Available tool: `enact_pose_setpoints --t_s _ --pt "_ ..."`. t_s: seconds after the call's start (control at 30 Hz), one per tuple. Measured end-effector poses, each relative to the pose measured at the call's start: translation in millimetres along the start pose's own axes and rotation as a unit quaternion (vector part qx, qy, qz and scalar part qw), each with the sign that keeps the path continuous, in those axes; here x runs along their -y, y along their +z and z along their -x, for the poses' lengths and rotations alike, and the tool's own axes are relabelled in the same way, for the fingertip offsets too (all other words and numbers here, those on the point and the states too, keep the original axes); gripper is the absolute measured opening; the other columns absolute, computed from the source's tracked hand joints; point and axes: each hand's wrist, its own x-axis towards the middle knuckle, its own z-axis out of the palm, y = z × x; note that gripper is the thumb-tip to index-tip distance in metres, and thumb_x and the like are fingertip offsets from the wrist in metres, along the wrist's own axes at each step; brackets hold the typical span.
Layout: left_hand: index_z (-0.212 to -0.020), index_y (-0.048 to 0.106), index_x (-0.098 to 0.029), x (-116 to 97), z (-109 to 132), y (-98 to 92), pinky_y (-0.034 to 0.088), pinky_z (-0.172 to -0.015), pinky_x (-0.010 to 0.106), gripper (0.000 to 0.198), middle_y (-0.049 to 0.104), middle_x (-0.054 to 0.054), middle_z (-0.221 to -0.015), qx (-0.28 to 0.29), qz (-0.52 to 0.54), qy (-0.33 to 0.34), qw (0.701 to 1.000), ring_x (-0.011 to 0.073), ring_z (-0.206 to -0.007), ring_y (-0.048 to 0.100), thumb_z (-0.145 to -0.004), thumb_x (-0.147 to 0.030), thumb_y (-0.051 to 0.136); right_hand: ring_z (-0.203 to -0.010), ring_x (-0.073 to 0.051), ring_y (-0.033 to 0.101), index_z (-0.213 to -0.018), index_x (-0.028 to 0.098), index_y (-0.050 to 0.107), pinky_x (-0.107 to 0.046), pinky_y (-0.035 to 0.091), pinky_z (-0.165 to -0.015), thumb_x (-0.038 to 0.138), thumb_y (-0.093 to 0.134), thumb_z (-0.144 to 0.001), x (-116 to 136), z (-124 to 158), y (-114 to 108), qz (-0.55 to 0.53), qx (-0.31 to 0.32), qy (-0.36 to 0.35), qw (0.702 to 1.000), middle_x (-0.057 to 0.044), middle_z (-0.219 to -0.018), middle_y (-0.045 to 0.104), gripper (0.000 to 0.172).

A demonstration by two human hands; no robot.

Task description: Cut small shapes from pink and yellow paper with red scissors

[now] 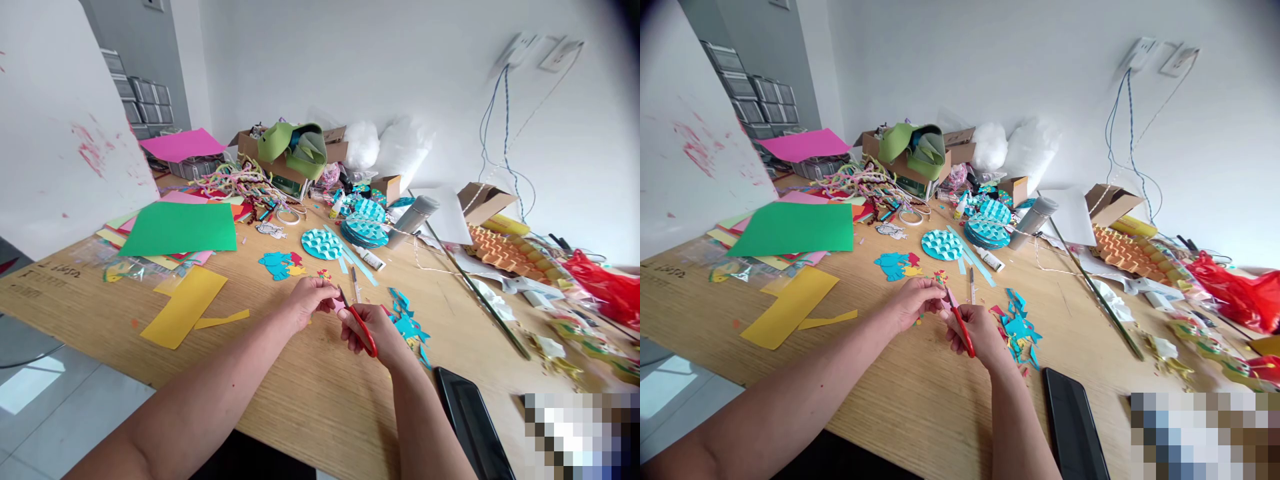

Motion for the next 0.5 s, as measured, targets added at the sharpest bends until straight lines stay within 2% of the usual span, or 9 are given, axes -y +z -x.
enact_pose_setpoints --t_s 0.5 --pt "-0.065 0.062 -0.012 0.2 -0.8 -0.5 0.040 -0.056 0.023 0.014 0.059 0.002 -0.060 -0.007 -0.009 -0.004 1.000 0.0083 -0.053 0.052 -0.058 -0.023 0.066 -0.036 -0.010 0.054 -0.058 0.017 0.054 -0.018 0.041 -0.035 0.059 0.069 -0.069 -2.3 -0.3 -0.3 0.001 0.008 0.003 1.000 0.000 -0.050 0.063 0.046"
